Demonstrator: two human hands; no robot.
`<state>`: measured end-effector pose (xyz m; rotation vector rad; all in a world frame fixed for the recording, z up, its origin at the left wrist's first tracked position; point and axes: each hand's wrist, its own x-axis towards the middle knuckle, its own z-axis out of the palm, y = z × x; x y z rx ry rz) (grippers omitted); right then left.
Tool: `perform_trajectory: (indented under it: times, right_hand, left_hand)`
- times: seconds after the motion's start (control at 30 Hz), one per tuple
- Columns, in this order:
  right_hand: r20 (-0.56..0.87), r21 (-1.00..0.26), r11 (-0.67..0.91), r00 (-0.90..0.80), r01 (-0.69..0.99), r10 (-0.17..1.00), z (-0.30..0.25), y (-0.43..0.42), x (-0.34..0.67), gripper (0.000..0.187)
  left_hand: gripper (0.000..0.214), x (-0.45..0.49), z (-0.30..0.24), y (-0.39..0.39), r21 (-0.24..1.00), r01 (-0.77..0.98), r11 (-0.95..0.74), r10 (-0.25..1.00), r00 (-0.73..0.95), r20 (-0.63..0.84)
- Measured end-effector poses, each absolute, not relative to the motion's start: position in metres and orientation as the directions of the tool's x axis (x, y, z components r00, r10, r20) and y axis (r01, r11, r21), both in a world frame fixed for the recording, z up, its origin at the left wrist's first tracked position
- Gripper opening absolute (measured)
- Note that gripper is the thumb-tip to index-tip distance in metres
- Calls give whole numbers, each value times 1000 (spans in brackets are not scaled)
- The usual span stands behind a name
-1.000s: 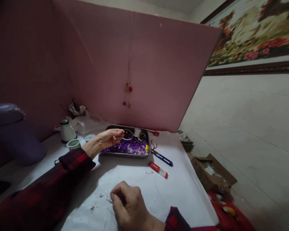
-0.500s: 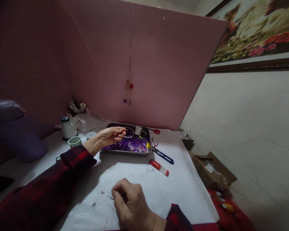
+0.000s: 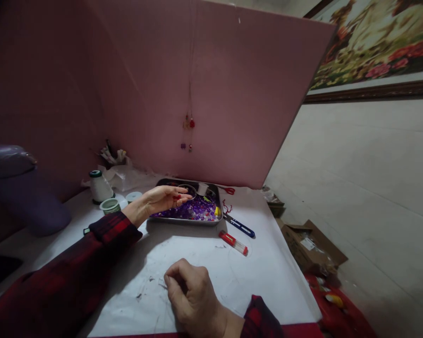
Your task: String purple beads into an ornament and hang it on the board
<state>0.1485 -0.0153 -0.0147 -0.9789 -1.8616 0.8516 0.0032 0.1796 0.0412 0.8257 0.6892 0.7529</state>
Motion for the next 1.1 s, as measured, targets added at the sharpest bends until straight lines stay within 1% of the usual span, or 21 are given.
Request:
perform_trajectory:
  times: [0.07, 0.13, 0.2, 0.23, 0.27, 0.33, 0.37, 0.43, 0.47, 0.53, 0.63, 0.67, 0.73, 0.8, 0.9, 0.93, 1.0, 1.07, 1.1]
  right_hand:
    - [358, -836, 457, -329, 303, 874, -16, -15, 149, 14]
    - [353, -839, 452, -330, 303, 876, -17, -16, 148, 14]
    - [350, -842, 448, -329, 299, 877, -18, -16, 148, 14]
    - [351, -843, 448, -326, 299, 878, -18, -16, 148, 14]
    - [351, -842, 447, -324, 300, 879, -18, -16, 149, 14]
    - [350, -842, 445, -319, 306, 881, -18, -16, 149, 14]
    - [349, -841, 444, -319, 308, 881, -18, -16, 149, 14]
    - [344, -840, 442, -320, 314, 883, -18, -16, 149, 15]
    - [342, -841, 441, -322, 315, 883, -18, -16, 149, 15]
    - [346, -838, 447, -327, 313, 879, -18, -16, 149, 15]
    - [355, -835, 458, -338, 305, 872, -19, -16, 149, 16]
    - [354, -835, 459, -340, 306, 871, -19, -16, 150, 16]
    - [344, -839, 450, -341, 307, 875, -20, -16, 150, 16]
    - [338, -842, 444, -343, 305, 876, -20, -17, 150, 15]
    - [342, -844, 449, -349, 294, 872, -18, -17, 150, 16]
    - [343, -844, 449, -349, 292, 872, -18, -17, 150, 16]
    - [343, -846, 446, -342, 292, 875, -18, -17, 150, 16]
    - [338, -849, 440, -339, 293, 878, -19, -16, 150, 15]
    - [336, -849, 439, -340, 295, 878, -19, -16, 150, 15]
  left_hand:
    - [30, 3, 38, 179, 862, -283, 421, 806, 553, -212]
    - [23, 5, 35, 178, 912, -222, 346, 819, 546, -178]
    - [9, 7, 33, 177, 976, -69, 206, 848, 511, -143]
    - [8, 8, 33, 177, 993, 42, 110, 871, 477, -117]
    - [13, 8, 34, 178, 987, 158, 9, 898, 433, -77]
    - [20, 4, 40, 181, 925, 345, -159, 940, 340, 34]
    - [19, -1, 44, 183, 894, 392, -217, 947, 307, 95]
    - [12, -14, 55, 187, 848, 450, -280, 946, 280, 164]
    - [8, -22, 60, 187, 810, 495, -313, 936, 305, 175]
    - [3, -35, 68, 185, 693, 632, -346, 930, 328, 166]
    - [10, -41, 67, 177, 459, 830, -316, 947, 303, 104]
    - [13, -39, 64, 174, 401, 865, -301, 953, 288, 94]
    - [18, -30, 56, 170, 347, 891, -293, 956, 274, 104]
    - [17, -22, 50, 168, 351, 879, -323, 946, 297, 129]
    - [5, -18, 51, 172, 398, 817, -418, 908, 395, 142]
    - [5, -20, 54, 173, 409, 802, -436, 899, 405, 166]
    - [8, -27, 59, 176, 398, 807, -437, 899, 372, 231]
    - [10, -32, 62, 176, 335, 851, -405, 910, 340, 238]
    - [11, -34, 63, 175, 275, 878, -392, 917, 347, 199]
